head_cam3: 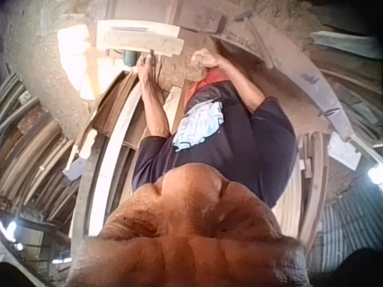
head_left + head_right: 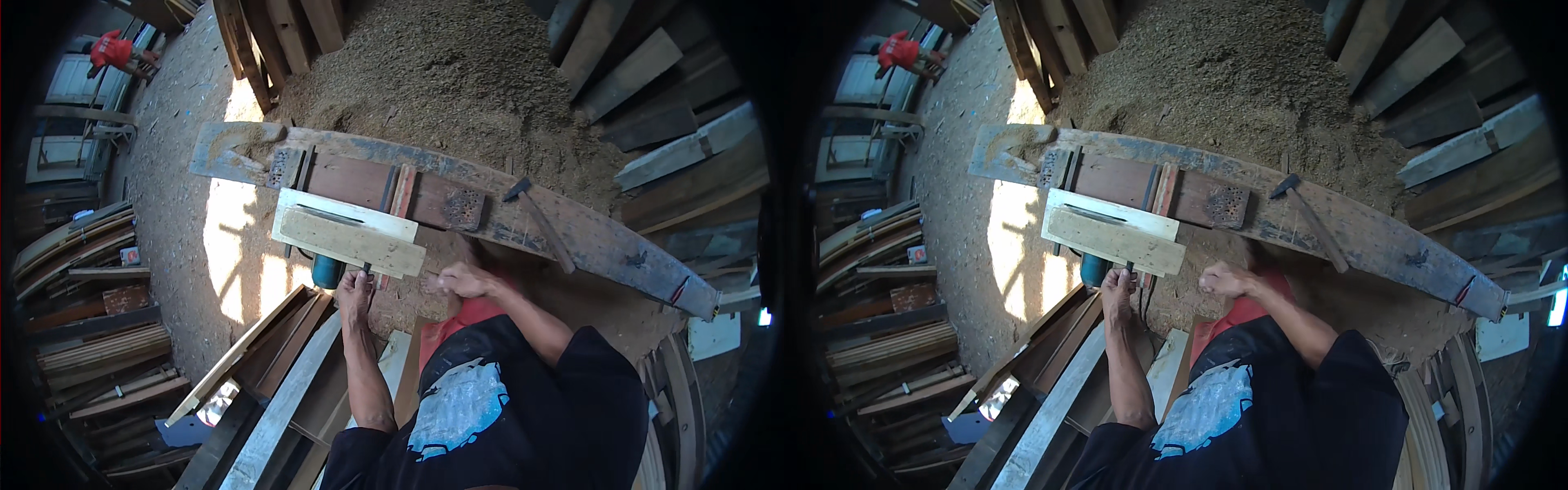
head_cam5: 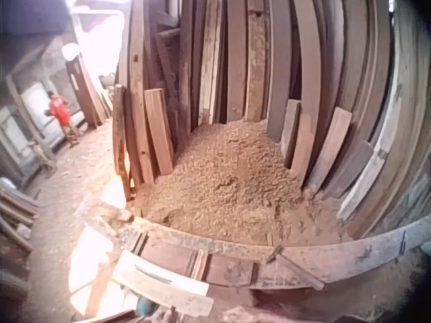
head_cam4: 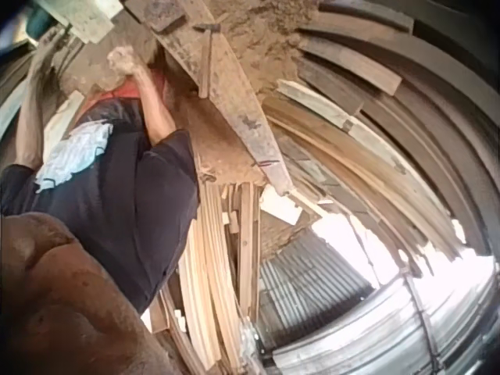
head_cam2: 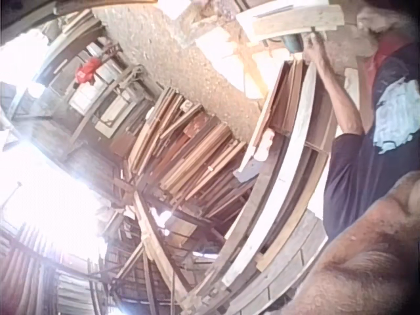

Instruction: The person organizes boards and a power saw on a workbench, uses a hammer to fix wood pieces in place, and then ties a cord around the structure.

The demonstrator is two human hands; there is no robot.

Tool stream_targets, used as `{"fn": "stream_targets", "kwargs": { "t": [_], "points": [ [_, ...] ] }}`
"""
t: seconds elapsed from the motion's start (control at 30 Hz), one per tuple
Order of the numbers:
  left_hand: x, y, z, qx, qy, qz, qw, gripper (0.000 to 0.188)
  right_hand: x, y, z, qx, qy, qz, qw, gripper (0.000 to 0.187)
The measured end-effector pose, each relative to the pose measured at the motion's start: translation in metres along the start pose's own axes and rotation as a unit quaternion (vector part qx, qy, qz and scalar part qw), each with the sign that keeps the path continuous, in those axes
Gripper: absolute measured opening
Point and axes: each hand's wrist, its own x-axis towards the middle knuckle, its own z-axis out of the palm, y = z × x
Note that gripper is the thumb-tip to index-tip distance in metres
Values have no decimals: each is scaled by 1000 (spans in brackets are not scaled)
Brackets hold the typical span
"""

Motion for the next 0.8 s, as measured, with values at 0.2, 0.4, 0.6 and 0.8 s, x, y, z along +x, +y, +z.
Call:
{"fn": "stream_targets", "kwargs": {
  "t": [0.2, 0.4, 0.6, 0.8],
  "points": [
    [5, -4, -6, 32, -27, 21, 999, 18, -151, -4, -76, -257, 488, 254, 795, 43],
    [3, -9, 9, 79, 4, 25, 997, 21, -171, 87, -90, -283, 420, 257, 823, 59],
    [-94, 8, 77, 354, 210, 255, 875, 19, -203, 106, -119, -302, 422, 236, 822, 60],
    [-113, 0, 162, 480, 63, 448, 752, 48, -263, 125, -129, -203, 544, 191, 791, 52]
  ]
}}
